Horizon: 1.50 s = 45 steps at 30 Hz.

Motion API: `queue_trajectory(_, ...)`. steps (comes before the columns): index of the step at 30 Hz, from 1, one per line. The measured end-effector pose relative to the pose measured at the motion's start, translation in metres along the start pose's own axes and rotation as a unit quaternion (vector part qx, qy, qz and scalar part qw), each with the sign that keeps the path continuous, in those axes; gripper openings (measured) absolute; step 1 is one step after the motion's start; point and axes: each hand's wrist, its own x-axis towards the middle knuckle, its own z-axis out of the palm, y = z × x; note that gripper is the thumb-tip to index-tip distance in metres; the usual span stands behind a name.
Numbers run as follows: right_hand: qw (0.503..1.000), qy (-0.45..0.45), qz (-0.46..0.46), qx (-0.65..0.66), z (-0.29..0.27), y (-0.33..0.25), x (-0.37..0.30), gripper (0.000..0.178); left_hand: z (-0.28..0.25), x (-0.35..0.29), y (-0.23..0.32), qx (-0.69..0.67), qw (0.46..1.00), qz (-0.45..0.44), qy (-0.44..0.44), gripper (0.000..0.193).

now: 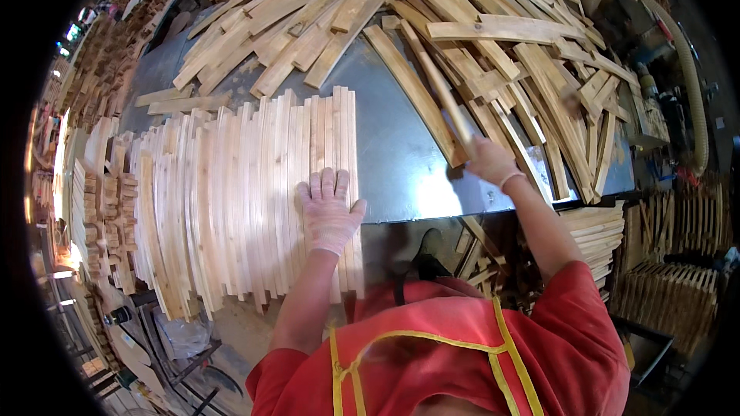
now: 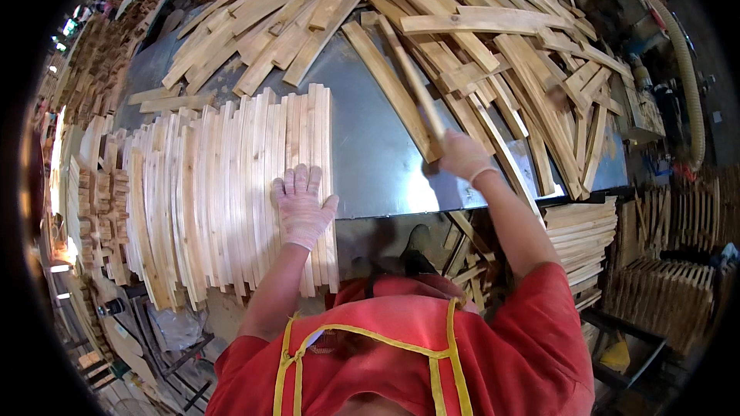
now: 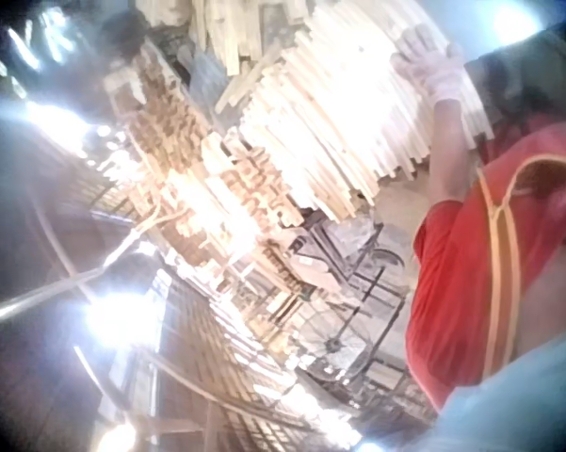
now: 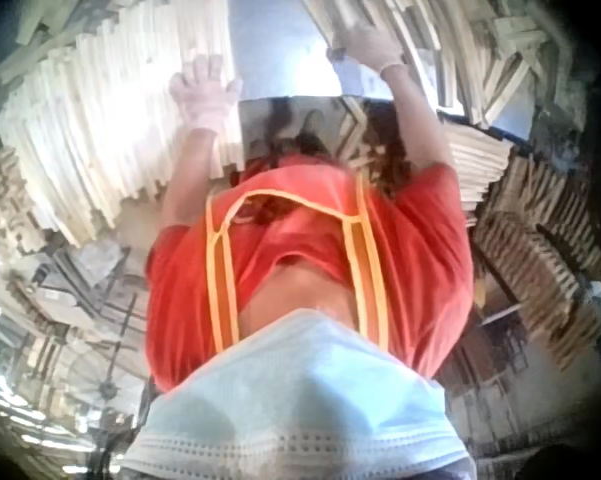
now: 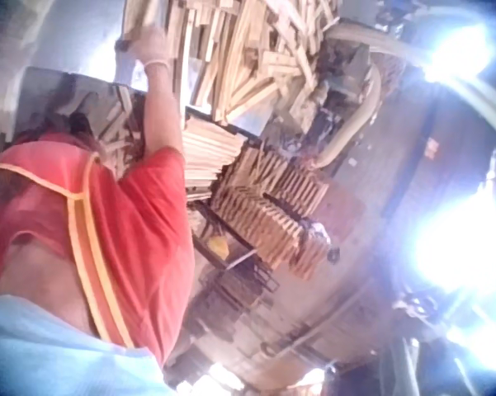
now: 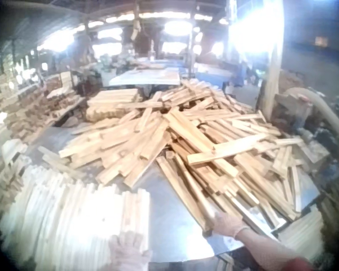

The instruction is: The person sorts and stacks thin wooden planks on a metal table in a workshop. They pick up individual planks from a large pile, align them, and place them into a neat stack, occasionally adjusting the pile to maintain order.

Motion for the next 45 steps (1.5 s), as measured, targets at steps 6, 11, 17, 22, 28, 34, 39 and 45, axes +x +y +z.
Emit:
queue_trajectory(6, 0.979, 0.204, 0.004, 0.027, 0.029, -0.052, 0.049, 0.081, 0.003, 0.007, 0.003, 0.031, 0.999, 0.013, 0.036, 0.08)
queue_trajectory(11, 0.966, 0.087, 0.005, 0.245, 0.022, -0.071, 0.056, 0.087, 0.009, 0.007, 0.0, 0.021, 0.999, 0.018, 0.035, 0.081)
queue_trajectory(17, 0.923, -0.186, -0.111, 0.318, 0.097, -0.134, -0.071, 0.112, 0.018, 0.014, 0.005, -0.017, 1.0, -0.016, -0.01, 0.081)
queue_trajectory(22, 0.882, -0.196, -0.312, 0.293, 0.094, -0.091, -0.044, 0.074, -0.001, 0.019, 0.047, 0.102, 0.993, -0.02, -0.065, 0.102)
queue_trajectory(28, 0.956, 0.283, 0.061, 0.053, -0.018, 0.12, -0.022, 0.04, -0.004, 0.019, 0.05, 0.086, 0.988, -0.059, -0.117, 0.102)
queue_trajectory(34, 0.983, 0.112, 0.034, 0.141, 0.039, 0.134, -0.04, 0.039, 0.0, 0.021, 0.047, 0.087, 0.99, -0.049, -0.098, 0.102)
queue_trajectory(39, 0.976, 0.092, 0.042, 0.192, 0.063, 0.094, -0.095, 0.052, 0.001, 0.016, 0.046, 0.086, 0.99, -0.058, -0.097, 0.099)
queue_trajectory(45, 0.943, 0.033, 0.004, 0.331, 0.022, -0.023, -0.069, 0.037, 0.011, 0.012, 0.041, 0.081, 0.996, -0.031, -0.019, 0.092)
